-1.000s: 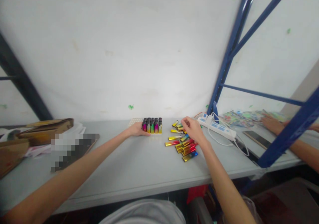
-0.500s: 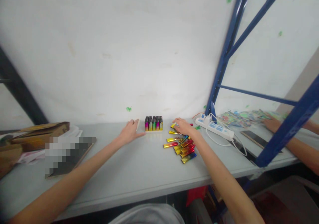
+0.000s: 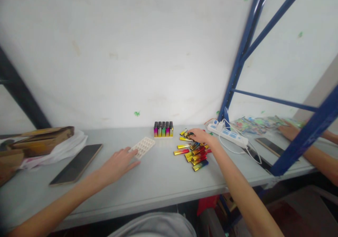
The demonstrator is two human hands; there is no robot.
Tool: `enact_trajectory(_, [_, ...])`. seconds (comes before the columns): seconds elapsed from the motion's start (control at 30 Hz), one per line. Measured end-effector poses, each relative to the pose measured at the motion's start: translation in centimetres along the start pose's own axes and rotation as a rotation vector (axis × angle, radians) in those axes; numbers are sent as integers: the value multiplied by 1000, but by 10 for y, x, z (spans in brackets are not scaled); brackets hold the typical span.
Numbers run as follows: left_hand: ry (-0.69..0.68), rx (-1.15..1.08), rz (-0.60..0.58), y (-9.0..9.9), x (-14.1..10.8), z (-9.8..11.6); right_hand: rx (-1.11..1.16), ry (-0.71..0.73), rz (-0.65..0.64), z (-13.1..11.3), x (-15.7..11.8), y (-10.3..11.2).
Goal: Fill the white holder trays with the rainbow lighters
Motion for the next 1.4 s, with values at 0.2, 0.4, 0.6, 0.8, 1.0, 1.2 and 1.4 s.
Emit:
enact_trajectory(0.2, [-318,-325,72,7,47,19,-46,-35,6,1,0,7])
enact_trajectory(0.4, [-432,-393,148,6,68,41,-5,-22,14,1,2,4])
enact_trajectory(0.6, [-487,-389,162,4,45,52,41,10,240,-8,-1,11])
enact_trajectory(0.8, [-453,-462,161,-5,61,20,405,55,485,-49,4,32])
enact_trajectory(1.0, [-398,-524,220,-19,67,-6,1142,61,517,-103,25,8])
enact_trajectory(1.2, [-383,-548,238,-18,59,-14,1480,89,250,-140,23,-33])
enact_trajectory(1.4, [-255,-547,206,-28,67,-18,1399,3,272,-149,22,-54])
Point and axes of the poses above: each hand's wrist, its own x-axis towards the middle knuckle, its own y-axis out of the back of the hand, z = x × y, the point moved 4 cm from there along x, towards the middle knuckle, and after that the axes turned 9 degrees about x, right-handed, at the moved point
